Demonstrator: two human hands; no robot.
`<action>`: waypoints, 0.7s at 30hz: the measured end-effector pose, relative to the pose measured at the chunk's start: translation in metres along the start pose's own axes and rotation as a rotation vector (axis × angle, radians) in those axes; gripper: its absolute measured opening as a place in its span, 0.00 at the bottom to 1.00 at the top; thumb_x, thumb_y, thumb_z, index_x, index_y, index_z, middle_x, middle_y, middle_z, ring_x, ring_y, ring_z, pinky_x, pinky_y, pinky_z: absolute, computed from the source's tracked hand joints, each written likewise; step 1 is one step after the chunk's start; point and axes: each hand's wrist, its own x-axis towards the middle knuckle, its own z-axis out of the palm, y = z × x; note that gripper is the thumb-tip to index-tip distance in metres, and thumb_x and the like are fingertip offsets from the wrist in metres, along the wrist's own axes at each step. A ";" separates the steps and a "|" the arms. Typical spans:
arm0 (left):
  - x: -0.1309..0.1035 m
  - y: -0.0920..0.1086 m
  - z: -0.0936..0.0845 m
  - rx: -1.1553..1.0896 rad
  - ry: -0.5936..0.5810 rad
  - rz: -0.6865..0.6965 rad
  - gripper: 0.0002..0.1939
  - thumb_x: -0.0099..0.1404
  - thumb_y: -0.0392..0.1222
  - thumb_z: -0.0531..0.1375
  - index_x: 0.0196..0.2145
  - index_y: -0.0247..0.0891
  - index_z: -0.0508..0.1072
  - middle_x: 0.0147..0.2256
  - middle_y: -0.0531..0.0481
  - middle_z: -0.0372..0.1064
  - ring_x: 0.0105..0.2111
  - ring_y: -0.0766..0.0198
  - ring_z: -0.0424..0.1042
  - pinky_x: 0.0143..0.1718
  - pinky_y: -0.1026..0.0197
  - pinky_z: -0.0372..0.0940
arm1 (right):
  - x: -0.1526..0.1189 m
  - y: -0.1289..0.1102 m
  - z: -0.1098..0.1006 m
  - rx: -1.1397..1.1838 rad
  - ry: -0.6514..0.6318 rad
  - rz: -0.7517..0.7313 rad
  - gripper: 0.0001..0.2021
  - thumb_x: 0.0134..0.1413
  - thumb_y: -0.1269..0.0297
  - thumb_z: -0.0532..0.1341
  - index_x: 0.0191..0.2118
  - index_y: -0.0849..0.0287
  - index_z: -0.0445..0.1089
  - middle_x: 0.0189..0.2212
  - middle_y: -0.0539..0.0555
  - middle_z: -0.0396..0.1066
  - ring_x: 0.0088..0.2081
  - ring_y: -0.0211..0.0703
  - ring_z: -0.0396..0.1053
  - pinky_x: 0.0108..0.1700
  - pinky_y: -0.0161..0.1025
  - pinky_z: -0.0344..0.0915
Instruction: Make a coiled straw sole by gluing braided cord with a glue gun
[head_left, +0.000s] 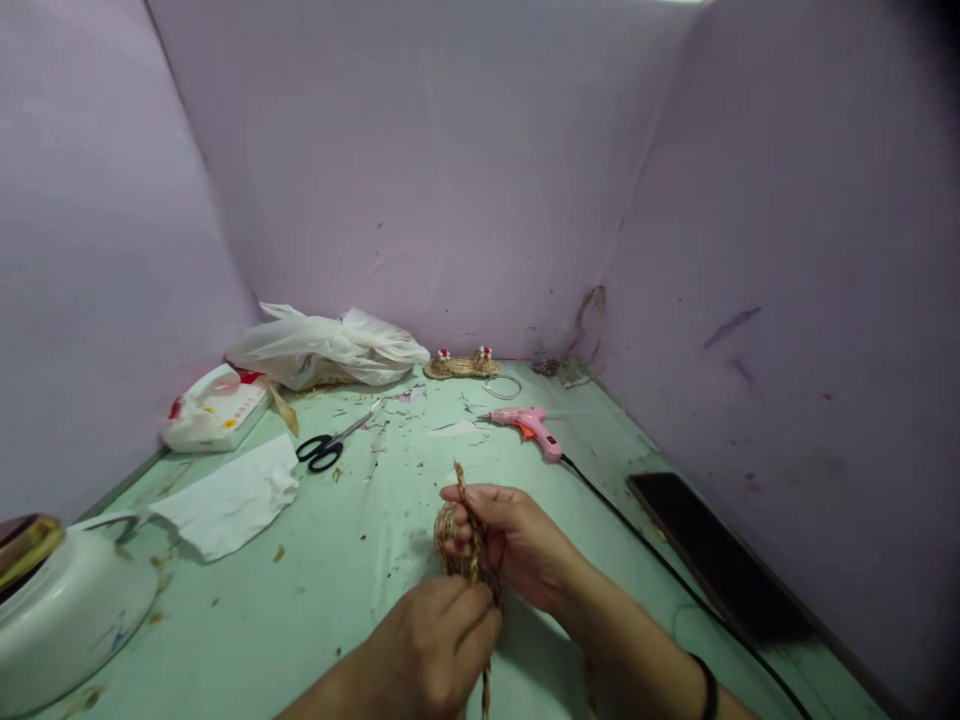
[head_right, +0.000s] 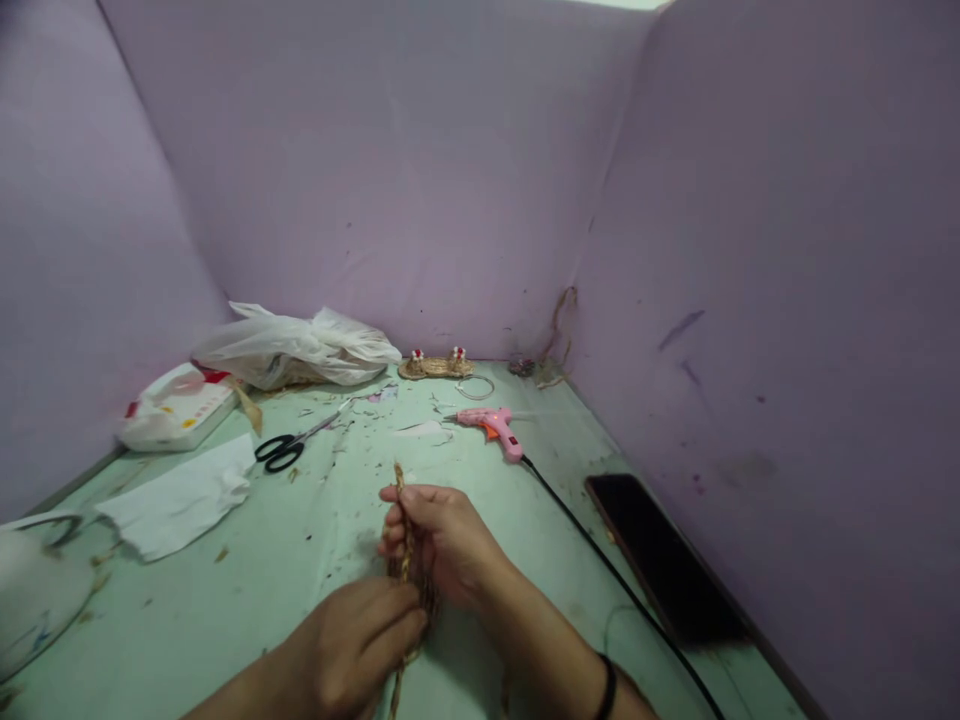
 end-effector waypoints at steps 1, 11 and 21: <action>-0.002 0.001 0.001 -0.020 -0.012 -0.016 0.11 0.64 0.30 0.49 0.40 0.31 0.69 0.27 0.43 0.71 0.25 0.63 0.70 0.26 0.62 0.68 | -0.002 0.001 -0.001 -0.002 0.013 0.000 0.14 0.37 0.63 0.70 0.31 0.66 0.73 0.19 0.47 0.65 0.20 0.29 0.59 0.27 0.31 0.64; 0.003 -0.036 -0.038 -0.528 0.319 -1.269 0.11 0.58 0.42 0.58 0.36 0.33 0.71 0.18 0.54 0.65 0.16 0.69 0.62 0.17 0.67 0.60 | -0.010 0.016 -0.002 -0.156 0.021 0.143 0.18 0.36 0.59 0.69 0.33 0.69 0.73 0.14 0.42 0.56 0.13 0.22 0.39 0.14 0.28 0.29; 0.007 -0.035 -0.032 -0.999 0.137 -1.447 0.13 0.48 0.47 0.63 0.26 0.33 0.72 0.18 0.53 0.67 0.14 0.74 0.57 0.14 0.69 0.50 | -0.012 0.021 0.000 -0.396 0.055 0.150 0.18 0.32 0.53 0.69 0.24 0.66 0.71 0.12 0.44 0.60 0.10 0.22 0.43 0.12 0.29 0.34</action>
